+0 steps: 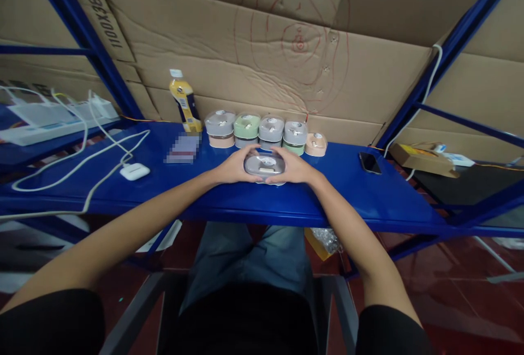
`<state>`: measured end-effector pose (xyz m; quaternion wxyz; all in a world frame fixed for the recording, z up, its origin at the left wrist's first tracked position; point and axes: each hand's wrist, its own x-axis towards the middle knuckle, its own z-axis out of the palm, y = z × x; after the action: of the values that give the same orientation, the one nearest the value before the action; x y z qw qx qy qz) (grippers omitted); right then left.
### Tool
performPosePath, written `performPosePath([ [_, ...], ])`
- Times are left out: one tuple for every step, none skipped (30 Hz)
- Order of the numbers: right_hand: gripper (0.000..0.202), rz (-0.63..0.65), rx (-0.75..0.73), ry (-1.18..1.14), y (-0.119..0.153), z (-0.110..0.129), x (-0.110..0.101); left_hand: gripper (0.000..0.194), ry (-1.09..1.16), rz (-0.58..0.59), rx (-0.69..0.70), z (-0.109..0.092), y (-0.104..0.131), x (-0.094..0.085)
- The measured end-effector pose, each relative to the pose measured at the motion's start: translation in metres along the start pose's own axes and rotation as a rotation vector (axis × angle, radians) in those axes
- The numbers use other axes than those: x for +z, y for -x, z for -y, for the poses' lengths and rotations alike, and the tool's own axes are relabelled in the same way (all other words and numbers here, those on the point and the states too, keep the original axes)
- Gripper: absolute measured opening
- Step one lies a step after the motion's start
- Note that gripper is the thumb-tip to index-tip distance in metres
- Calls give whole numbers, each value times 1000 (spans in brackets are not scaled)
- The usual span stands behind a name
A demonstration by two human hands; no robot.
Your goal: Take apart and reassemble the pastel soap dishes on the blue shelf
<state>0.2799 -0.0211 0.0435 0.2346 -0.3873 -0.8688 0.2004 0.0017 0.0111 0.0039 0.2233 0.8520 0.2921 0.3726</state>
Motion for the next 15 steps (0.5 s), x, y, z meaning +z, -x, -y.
performPosePath([
  [123,-25,-18,48,-2,4,5,115,1,10,5,0,-1,2],
  [120,-42,-37,89,-5,7,9,117,7,28,5,1,-1,5],
  [116,-50,-53,117,-7,10,13,119,12,50,1,1,-2,6],
  [111,-56,-68,132,-8,11,16,121,12,70,-7,2,-2,7],
  [106,-68,-80,135,-8,12,17,123,7,79,-17,2,-2,8],
  [100,-90,-86,127,-7,12,16,125,-4,81,-26,2,-1,8],
  [94,-120,-85,111,-5,10,14,126,-18,78,-32,1,-1,7],
  [90,-153,-75,88,-3,7,9,127,-36,71,-32,0,0,6],
  [86,-184,-53,64,1,2,3,126,-58,67,-25,-1,1,4],
  [85,-209,-22,42,5,-3,-4,121,-86,71,-14,-3,2,3],
  [84,-225,18,25,9,-9,-12,111,-116,85,2,-6,4,1],
  [85,-227,61,19,14,-16,-21,96,-145,105,18,-8,5,0],
  [88,-217,109,21,18,-22,-29,80,-171,127,32,-10,6,-1],
  [92,-196,161,34,22,-29,-36,66,-190,149,42,-13,7,-2],
  [96,-169,212,49,25,-34,-42,56,-203,164,47,-15,7,-2],
])
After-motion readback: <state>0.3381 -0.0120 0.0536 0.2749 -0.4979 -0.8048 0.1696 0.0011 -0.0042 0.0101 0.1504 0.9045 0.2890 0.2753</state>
